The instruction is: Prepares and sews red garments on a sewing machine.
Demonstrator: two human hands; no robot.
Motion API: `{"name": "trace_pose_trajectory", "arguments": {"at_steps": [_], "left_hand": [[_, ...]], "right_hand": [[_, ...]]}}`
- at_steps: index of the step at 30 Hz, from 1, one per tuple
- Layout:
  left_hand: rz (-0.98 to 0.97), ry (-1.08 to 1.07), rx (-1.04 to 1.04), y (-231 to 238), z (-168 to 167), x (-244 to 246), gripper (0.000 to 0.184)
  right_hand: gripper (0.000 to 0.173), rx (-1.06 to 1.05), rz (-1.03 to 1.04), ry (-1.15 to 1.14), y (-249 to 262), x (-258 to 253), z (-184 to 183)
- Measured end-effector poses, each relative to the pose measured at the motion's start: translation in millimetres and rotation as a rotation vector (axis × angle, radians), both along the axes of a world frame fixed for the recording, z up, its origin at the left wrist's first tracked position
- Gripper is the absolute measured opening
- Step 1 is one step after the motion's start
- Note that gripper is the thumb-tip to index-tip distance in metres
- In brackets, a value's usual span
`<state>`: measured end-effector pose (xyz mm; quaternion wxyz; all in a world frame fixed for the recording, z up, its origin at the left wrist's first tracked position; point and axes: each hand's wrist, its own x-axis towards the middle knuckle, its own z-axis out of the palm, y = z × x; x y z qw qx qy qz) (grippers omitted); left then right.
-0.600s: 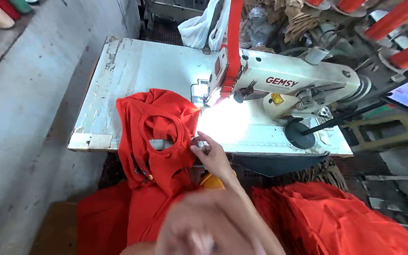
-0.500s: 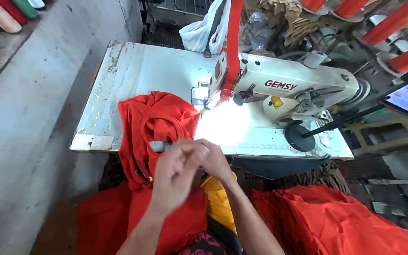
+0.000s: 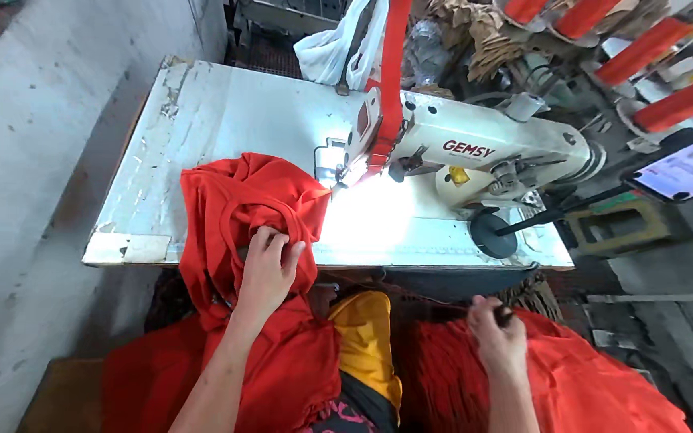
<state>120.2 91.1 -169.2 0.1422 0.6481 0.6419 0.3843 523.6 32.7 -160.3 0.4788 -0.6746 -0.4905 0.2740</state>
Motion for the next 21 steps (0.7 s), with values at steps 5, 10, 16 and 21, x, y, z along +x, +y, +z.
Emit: {"name": "trace_pose_trajectory", "arguments": {"at_steps": [5, 10, 16, 21], "left_hand": [[-0.075, -0.074, -0.083, -1.0, 9.1, -6.9, 0.032], [-0.089, -0.135, -0.11, -0.1, 10.0, -9.5, 0.03], [-0.102, -0.194, -0.146, 1.1, 9.9, -14.0, 0.029], [-0.107, -0.193, -0.143, 1.1, 11.8, -15.2, 0.029]], "right_hand": [[0.023, 0.054, -0.198, 0.239, 7.0, -3.1, 12.5], [0.025, 0.074, 0.406, 0.119, 31.4, -118.7, 22.3], [0.026, 0.143, 0.675, -0.368, 84.2, -235.3, 19.2], [0.022, 0.136, 0.683, -0.329, 86.8, -226.1, 13.6]]}}
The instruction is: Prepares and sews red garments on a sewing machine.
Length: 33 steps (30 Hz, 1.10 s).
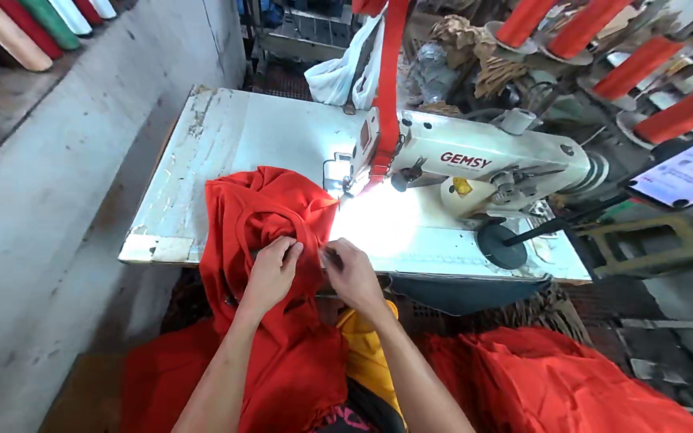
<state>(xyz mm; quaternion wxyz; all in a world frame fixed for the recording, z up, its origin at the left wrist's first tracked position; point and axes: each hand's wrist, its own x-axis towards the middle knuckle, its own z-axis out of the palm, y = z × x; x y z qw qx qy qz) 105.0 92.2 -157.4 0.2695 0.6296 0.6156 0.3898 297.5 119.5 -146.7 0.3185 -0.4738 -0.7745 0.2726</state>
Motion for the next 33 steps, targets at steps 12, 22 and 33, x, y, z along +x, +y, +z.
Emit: {"name": "trace_pose_trajectory", "arguments": {"at_steps": [12, 22, 33], "left_hand": [[0.004, 0.036, -0.017, 4.9, 6.8, 4.7, 0.026], [0.09, -0.465, -0.019, -20.5, 20.9, 20.0, 0.022], [0.107, -1.131, -0.021, -47.9, 45.1, 57.1, 0.013]], "right_hand": [[0.013, -0.318, 0.111, 0.704, -63.8, 100.2, -6.9], [0.03, -0.056, -0.127, -0.036, -62.5, 64.5, 11.1], [0.035, 0.269, -0.155, -0.022, -90.0, 21.1, 35.2]]}}
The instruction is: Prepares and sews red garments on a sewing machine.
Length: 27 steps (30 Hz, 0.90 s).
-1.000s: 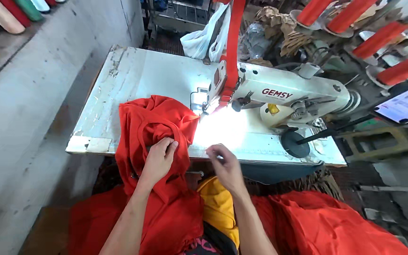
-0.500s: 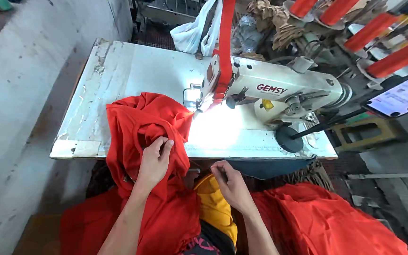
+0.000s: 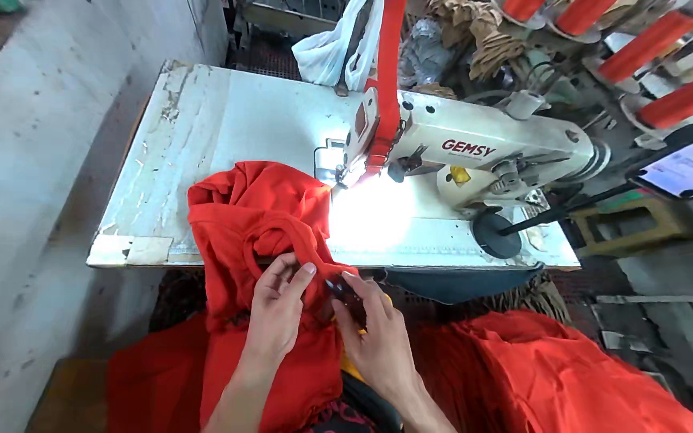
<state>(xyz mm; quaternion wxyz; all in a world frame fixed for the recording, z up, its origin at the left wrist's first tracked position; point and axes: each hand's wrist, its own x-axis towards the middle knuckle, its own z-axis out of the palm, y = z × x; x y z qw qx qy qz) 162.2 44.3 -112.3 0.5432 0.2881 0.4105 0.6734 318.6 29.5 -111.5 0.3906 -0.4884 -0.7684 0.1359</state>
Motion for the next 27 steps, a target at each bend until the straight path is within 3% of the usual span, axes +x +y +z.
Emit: {"name": "trace_pose_trajectory", "arguments": {"at_steps": [6, 27], "left_hand": [[0.038, -0.138, -0.035, -1.3, 10.1, 10.8, 0.007], [0.091, -0.042, -0.004, -1.2, -4.1, 20.6, 0.012]], "right_hand": [[0.033, 0.076, -0.064, -0.03, -0.4, -5.1, 1.3], [0.033, 0.102, -0.091, -0.063, -3.2, -3.9, -0.8]]}}
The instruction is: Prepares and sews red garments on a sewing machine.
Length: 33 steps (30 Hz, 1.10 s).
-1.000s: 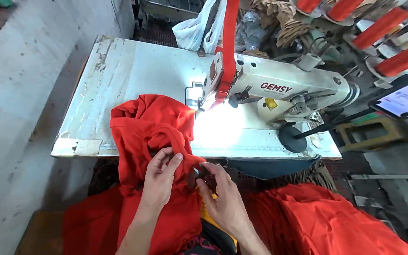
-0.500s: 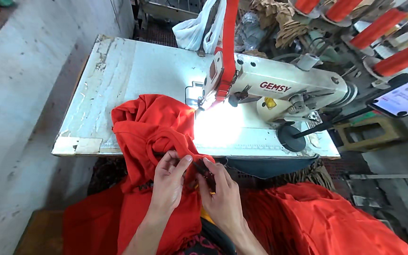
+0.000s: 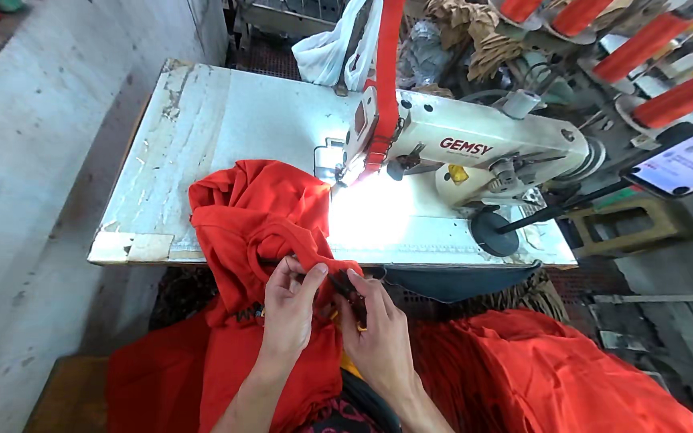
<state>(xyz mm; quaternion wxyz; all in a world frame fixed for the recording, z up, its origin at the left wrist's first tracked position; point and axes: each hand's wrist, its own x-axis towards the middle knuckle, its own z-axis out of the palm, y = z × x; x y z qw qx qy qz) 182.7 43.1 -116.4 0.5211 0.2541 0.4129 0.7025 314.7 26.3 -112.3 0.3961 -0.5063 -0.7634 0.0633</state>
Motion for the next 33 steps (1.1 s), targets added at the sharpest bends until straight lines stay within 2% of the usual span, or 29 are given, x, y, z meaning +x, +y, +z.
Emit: {"name": "trace_pose_trajectory", "arguments": {"at_steps": [13, 16, 18, 22, 25, 27, 29, 31, 33], "left_hand": [[0.003, 0.017, 0.038, -1.0, -0.6, 1.4, 0.012], [0.042, 0.002, -0.054, -1.2, 22.1, 6.9, 0.016], [0.049, 0.025, -0.075, -0.8, 26.8, 7.7, 0.016], [0.006, 0.146, 0.026, 1.0, -12.1, -2.8, 0.007], [0.006, 0.115, -0.006, 1.8, -10.6, -4.2, 0.008], [0.012, 0.157, 0.025, 4.7, -5.6, -11.5, 0.008], [0.026, 0.292, 0.06, 11.6, 1.5, -32.5, 0.007], [0.062, 0.474, 0.034, 24.7, 12.6, -60.8, 0.011], [0.077, 0.602, -0.012, 46.0, 24.0, -86.7, 0.021]], "right_hand": [[0.033, 0.013, -0.007, -0.006, 1.2, 1.0, -0.9], [0.032, 0.028, -0.008, 0.004, 1.9, -0.9, -1.2], [0.033, 0.034, 0.007, 0.074, 2.0, -0.4, -2.4], [0.037, 0.06, 0.016, 0.35, 7.4, 11.4, 0.8], [0.038, -0.011, 0.047, 0.423, 14.0, 23.5, 6.0], [0.04, -0.031, 0.008, 0.267, 17.3, 35.5, 4.8], [0.038, -0.057, -0.026, -0.015, 20.0, 57.5, -2.2], [0.037, -0.088, 0.035, -0.258, 21.5, 91.9, -15.4], [0.041, -0.099, 0.121, -0.359, 19.4, 131.7, -26.2]]}}
